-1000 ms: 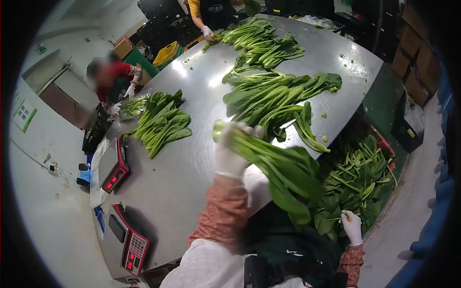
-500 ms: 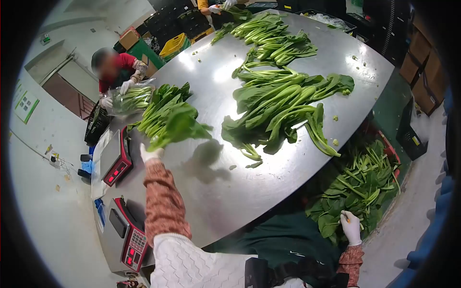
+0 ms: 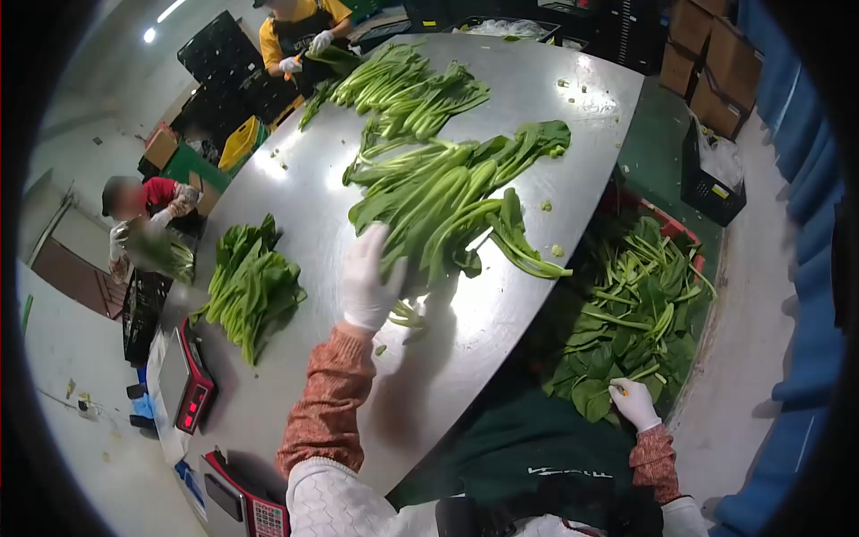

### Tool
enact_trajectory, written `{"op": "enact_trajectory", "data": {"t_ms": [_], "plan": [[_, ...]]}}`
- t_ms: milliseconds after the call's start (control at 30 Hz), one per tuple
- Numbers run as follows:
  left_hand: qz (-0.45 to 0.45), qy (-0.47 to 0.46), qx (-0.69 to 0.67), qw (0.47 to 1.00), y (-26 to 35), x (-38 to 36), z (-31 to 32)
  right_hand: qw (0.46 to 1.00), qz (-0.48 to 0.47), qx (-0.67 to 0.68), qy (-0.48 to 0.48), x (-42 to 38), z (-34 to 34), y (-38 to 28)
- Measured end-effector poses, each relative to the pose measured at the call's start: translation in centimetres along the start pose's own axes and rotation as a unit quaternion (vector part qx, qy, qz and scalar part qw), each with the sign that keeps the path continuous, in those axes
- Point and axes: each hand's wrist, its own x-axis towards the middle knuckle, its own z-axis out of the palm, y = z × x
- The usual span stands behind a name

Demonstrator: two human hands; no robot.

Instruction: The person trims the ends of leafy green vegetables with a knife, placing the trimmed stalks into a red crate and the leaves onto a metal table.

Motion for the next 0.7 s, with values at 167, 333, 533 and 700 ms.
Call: {"op": "enact_trajectory", "data": {"t_ms": [167, 333, 533, 700], "plan": [[-0.004, -0.112, -0.013, 0.994, -1.9, 6.7, 8.3, 0.999, 0.011, 0.035, 0.024, -1.0, -0.5, -0.4], [-0.201, -0.248, 0.135, 0.938, -3.2, 11.0, 16.0, 0.999, -0.010, 0.028, 0.044, -1.1, 0.4, 1.0], [-0.250, -0.272, 0.133, 0.920, -1.4, 10.4, 16.1, 0.994, 0.026, 0.098, 0.050, -2.0, -0.4, 1.1], [-0.241, -0.194, 0.028, 0.950, 0.2, 12.4, 9.9, 0.982, 0.017, 0.179, 0.054, -1.3, -0.5, 1.8]]}}
